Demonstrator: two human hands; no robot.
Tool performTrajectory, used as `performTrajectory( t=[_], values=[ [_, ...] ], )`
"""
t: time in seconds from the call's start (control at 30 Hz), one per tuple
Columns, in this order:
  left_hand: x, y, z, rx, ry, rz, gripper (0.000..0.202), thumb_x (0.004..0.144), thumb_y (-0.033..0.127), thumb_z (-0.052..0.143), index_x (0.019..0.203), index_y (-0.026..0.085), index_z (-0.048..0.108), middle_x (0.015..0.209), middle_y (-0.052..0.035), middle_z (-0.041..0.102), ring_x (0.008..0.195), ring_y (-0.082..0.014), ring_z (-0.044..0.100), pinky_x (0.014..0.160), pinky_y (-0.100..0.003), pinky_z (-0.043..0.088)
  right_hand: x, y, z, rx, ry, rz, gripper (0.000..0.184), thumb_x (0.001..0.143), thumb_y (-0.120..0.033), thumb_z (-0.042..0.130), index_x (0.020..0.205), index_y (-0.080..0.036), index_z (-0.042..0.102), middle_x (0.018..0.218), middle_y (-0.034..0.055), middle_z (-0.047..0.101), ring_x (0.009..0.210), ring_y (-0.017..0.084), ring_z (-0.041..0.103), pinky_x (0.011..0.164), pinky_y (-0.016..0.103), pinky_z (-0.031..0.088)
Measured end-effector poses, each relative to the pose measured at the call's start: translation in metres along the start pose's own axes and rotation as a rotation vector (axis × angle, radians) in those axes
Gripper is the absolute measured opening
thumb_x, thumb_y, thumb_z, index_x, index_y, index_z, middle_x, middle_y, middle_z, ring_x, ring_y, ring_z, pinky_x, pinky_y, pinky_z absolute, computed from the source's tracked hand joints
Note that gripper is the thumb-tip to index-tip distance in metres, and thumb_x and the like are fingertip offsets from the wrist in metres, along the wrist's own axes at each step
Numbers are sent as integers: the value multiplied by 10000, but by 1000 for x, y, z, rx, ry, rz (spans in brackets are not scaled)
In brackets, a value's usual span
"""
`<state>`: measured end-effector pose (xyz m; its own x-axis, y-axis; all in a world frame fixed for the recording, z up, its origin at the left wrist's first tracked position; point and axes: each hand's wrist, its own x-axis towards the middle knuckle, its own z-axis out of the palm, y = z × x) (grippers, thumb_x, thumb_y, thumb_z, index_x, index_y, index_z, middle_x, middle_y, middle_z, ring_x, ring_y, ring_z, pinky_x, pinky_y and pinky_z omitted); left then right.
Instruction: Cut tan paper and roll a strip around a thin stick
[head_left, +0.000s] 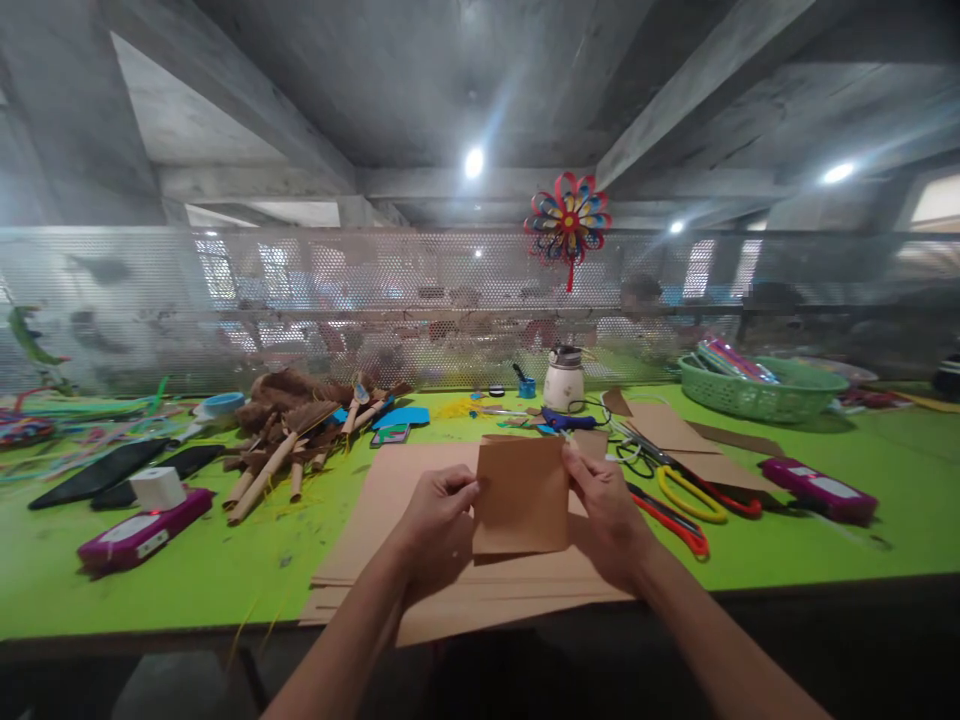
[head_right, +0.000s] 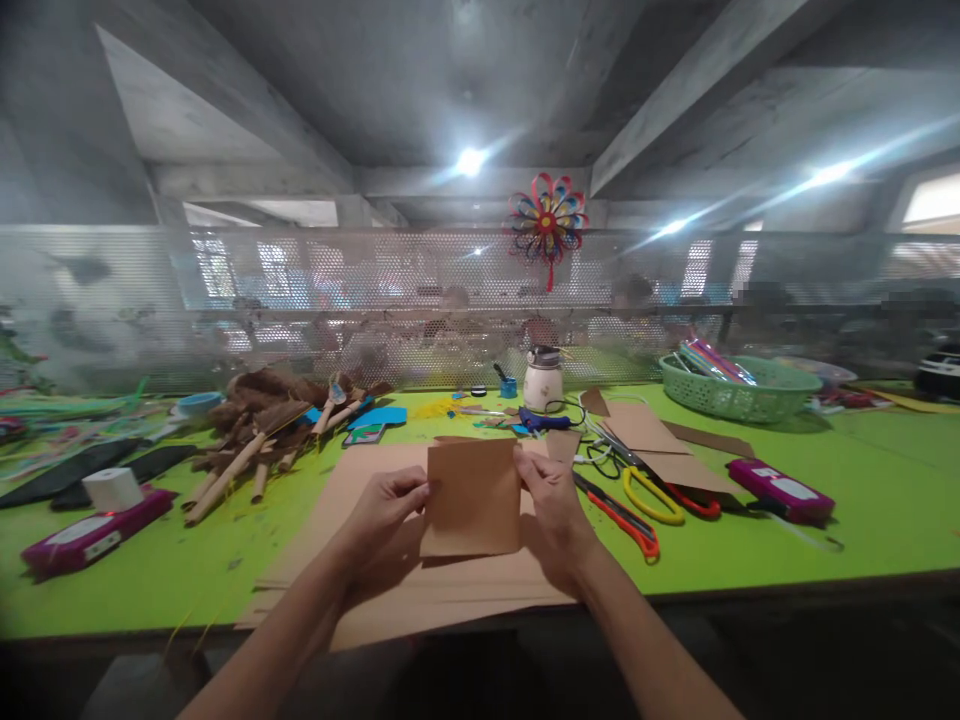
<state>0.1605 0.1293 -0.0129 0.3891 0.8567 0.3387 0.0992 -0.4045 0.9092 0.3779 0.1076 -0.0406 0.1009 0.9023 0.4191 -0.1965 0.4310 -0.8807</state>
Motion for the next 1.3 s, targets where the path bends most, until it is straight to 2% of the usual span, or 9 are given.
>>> performTrajectory(
  t=[0.2, 0.37, 0.43, 0.53, 0.67, 0.8, 0.97, 1.17, 1.3],
  values=[
    [0, -1, -3, 61, 15, 32, 324, 695, 415, 619, 523, 149, 551, 536, 16, 458, 575, -117, 416, 538, -212, 311, -3, -4, 0, 49, 7, 3, 276, 805, -448, 601, 919, -214, 691, 952, 51, 692, 861, 201, 614, 763, 320, 484],
    [0, -8, -3, 60, -7, 72, 308, 726, 405, 611, 566, 143, 581, 563, 8, 485, 583, -122, 437, 554, -220, 332, 15, -41, -3, -285, 47, -213, 340, 727, -414, 685, 1004, -216, 678, 997, 71, 689, 940, 230, 595, 846, 363, 444],
    [1, -12, -3, 94, -13, 104, 284, 752, 396, 593, 628, 142, 617, 618, -13, 541, 629, -141, 479, 584, -227, 360, 28, -64, 5, -500, -51, -308, 306, 718, -401, 687, 962, -218, 707, 967, 68, 695, 863, 222, 603, 788, 346, 447],
    [2, -16, -2, 196, -13, 180, 250, 803, 364, 553, 698, 153, 637, 692, -29, 587, 689, -155, 515, 631, -232, 382, 48, -93, 32, -750, -361, -351, 172, 705, -384, 682, 760, -234, 744, 725, 27, 704, 664, 176, 583, 607, 277, 421],
    [1, -13, 0, 324, 11, 308, 230, 839, 313, 520, 697, 162, 620, 666, -13, 539, 659, -138, 491, 623, -225, 364, 69, -105, 63, -900, -681, -199, 231, 657, -364, 694, 506, -191, 671, 445, -28, 562, 430, 80, 411, 421, 213, 261],
    [-3, 0, -1, 342, 1, 377, 222, 853, 294, 502, 719, 160, 617, 696, -19, 532, 664, -134, 478, 629, -227, 358, 78, -114, 66, -931, -848, -22, 375, 695, -406, 635, 414, -168, 567, 376, -62, 397, 396, 52, 271, 406, 219, 191],
    [-8, 15, 0, 223, -30, 232, 262, 838, 347, 516, 712, 142, 620, 648, -10, 541, 618, -130, 455, 561, -222, 333, 74, -132, 60, -904, -854, -4, 370, 693, -371, 660, 408, -173, 531, 407, -60, 390, 422, 52, 251, 427, 224, 197],
    [-17, 21, 6, 11, -112, 159, 287, 822, 384, 532, 838, 136, 674, 804, -45, 651, 755, -178, 539, 658, -238, 403, 57, -140, 66, -969, -861, -138, 431, 750, -372, 607, 388, -180, 472, 400, -59, 319, 413, 56, 239, 415, 230, 176],
    [-21, 23, 10, -14, -89, 120, 290, 815, 380, 541, 804, 126, 681, 772, -42, 654, 728, -173, 540, 641, -232, 409, 47, -142, 66, -1059, -833, -129, 456, 824, -457, 516, 473, -169, 566, 429, -41, 380, 415, 63, 260, 414, 235, 182]
  ],
)
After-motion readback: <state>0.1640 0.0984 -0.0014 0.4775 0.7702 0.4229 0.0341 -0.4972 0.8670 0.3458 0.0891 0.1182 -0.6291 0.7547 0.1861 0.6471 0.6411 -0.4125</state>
